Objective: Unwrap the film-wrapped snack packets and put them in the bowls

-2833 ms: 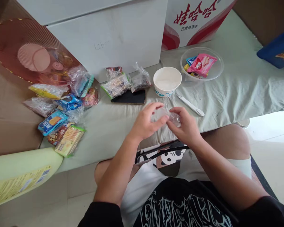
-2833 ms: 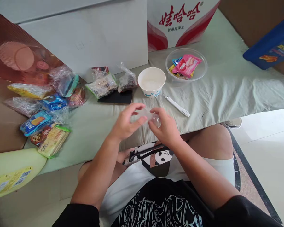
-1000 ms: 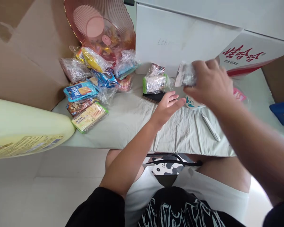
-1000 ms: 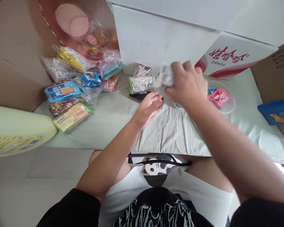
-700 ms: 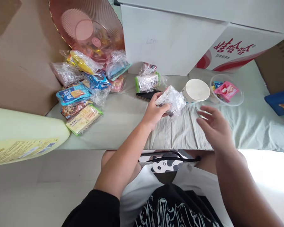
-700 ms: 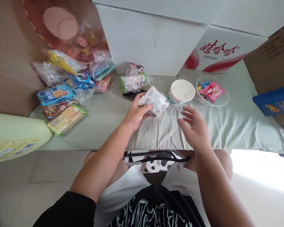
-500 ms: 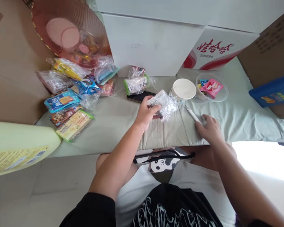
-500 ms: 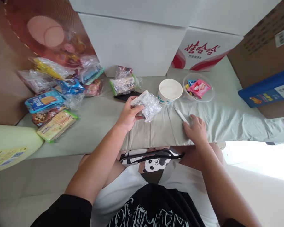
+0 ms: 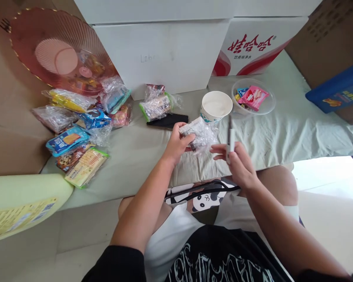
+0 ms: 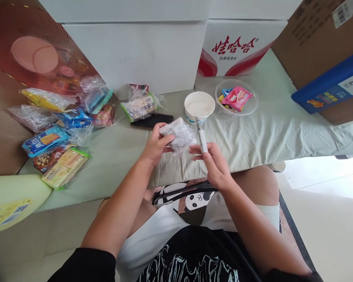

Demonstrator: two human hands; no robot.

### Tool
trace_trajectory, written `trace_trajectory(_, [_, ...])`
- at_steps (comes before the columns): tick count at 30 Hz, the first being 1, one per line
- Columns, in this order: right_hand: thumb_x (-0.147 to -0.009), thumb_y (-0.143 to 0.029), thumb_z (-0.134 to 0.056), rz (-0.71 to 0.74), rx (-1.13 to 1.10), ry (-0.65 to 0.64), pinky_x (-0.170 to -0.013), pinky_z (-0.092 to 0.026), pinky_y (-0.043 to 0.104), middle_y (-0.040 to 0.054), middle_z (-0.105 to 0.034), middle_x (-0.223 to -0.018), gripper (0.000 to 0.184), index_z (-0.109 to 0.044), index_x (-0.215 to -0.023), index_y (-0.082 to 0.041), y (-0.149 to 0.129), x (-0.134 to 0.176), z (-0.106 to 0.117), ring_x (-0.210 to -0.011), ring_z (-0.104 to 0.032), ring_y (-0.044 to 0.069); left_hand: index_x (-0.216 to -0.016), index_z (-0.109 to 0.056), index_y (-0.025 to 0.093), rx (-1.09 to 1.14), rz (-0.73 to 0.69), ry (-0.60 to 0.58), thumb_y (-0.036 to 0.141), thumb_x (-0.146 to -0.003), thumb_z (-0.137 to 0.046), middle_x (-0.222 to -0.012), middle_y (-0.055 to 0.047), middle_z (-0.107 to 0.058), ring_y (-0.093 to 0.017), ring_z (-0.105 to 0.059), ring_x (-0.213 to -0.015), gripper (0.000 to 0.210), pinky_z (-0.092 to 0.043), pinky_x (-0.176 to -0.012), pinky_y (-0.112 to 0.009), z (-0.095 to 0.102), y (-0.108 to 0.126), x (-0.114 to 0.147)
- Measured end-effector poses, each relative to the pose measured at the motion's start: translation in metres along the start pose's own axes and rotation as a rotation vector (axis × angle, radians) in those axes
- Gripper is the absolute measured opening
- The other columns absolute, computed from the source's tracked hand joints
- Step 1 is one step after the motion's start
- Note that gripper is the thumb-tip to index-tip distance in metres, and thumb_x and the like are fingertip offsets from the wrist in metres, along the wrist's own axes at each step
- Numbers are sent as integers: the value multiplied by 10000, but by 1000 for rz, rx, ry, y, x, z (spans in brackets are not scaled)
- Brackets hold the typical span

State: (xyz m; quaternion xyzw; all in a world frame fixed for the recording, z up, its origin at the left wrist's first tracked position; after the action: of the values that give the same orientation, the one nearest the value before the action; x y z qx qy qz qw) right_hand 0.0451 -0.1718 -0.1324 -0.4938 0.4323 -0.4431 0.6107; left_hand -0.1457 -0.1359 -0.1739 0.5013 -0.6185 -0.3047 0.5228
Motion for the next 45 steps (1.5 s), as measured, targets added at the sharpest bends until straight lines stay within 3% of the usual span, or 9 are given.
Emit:
trace_trajectory(6, [-989,-623,-476,-19,-14,-78,-853,-595,395,114,-649,-1379,394,-567,-1097,-255,-4,-28,-30,-1045,-705,210,-1133,-457,268,-48,-91,-106,464,-728,-732,-1026,0,-609,-121,-604,-766,527,-516,-607,-219,-4,7,5])
trace_trajectory(11, [-996,-582,-492,-38,66,-115,-883,-571,391,103,-620,-1424,355,-596,-1095,-257,0,-25,-32,-1106,-671,213,-1116,-438,245,-148,-213,-137,312,-632,-808,-975,13,-592,-105,-589,-736,613,-519,-644,-235,-2,13,3])
trace_trajectory(17, [-970,-548,-512,-183,168,-8,-514,-409,261,-16,-606,-685,339,-561,-876,-227,12,-19,-15,-527,-490,114,-1087,-485,247,-179,-260,-60,227,-681,-680,-875,37,-545,-86,-539,-673,450,-466,-547,-184,-3,11,1])
trace_trajectory(24, [-941,-571,-460,-372,410,-296,-470,-294,270,-28,-465,-564,425,-569,-726,-220,32,8,-3,-481,-393,121,-1097,-431,298,55,-237,165,315,-663,-691,-1064,-1,-618,-155,-640,-840,506,-543,-645,-262,28,21,-2])
trace_trajectory(28, [-911,-520,-464,-340,770,-3,-559,-386,331,12,-521,-563,365,-614,-757,-225,37,5,52,-539,-504,192,-1100,-434,289,-7,-222,162,308,-675,-709,-1079,-5,-620,-151,-633,-830,506,-533,-663,-266,29,14,-4])
trace_trajectory(32, [-880,-396,-501,-160,1071,216,-850,-500,498,157,-715,-1000,332,-692,-1063,-194,28,-10,77,-969,-665,353,-987,-497,238,-355,-188,35,351,-726,-743,-873,21,-598,-131,-572,-726,376,-491,-673,-263,7,-2,-1])
trace_trajectory(36, [-837,-249,-538,132,934,104,-1061,-466,550,185,-624,-1337,479,-597,-1307,-180,14,-16,42,-1268,-594,357,-764,-489,212,-597,-315,76,498,-948,-461,-887,-49,-622,-191,-604,-873,341,-506,-790,-326,11,15,3])
trace_trajectory(40, [-800,-118,-523,309,722,-188,-1133,-437,520,145,-519,-1514,696,-423,-1479,-231,8,-11,-13,-1419,-490,308,-1029,-588,206,-777,-542,-33,425,-847,-617,-1215,-101,-648,-245,-600,-1158,286,-497,-980,-363,6,36,13])
trace_trajectory(45, [-831,-191,-593,245,664,-243,-945,-510,505,99,-693,-1117,702,-400,-1505,-228,17,-13,-33,-1095,-642,305,-1300,-560,173,-915,-447,-305,363,-922,-521,-1309,-118,-656,-258,-629,-1172,425,-486,-1036,-393,-10,19,20])
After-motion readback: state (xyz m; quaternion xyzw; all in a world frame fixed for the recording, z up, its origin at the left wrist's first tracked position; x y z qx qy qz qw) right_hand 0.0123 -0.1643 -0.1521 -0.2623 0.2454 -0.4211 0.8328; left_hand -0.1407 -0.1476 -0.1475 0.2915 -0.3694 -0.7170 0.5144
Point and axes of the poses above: each hand's wrist, its own x-axis away from the middle knuckle, its own z-axis out of the back of the hand, y = z × x, the point moved 8 cm from there along -x, towards the middle knuckle
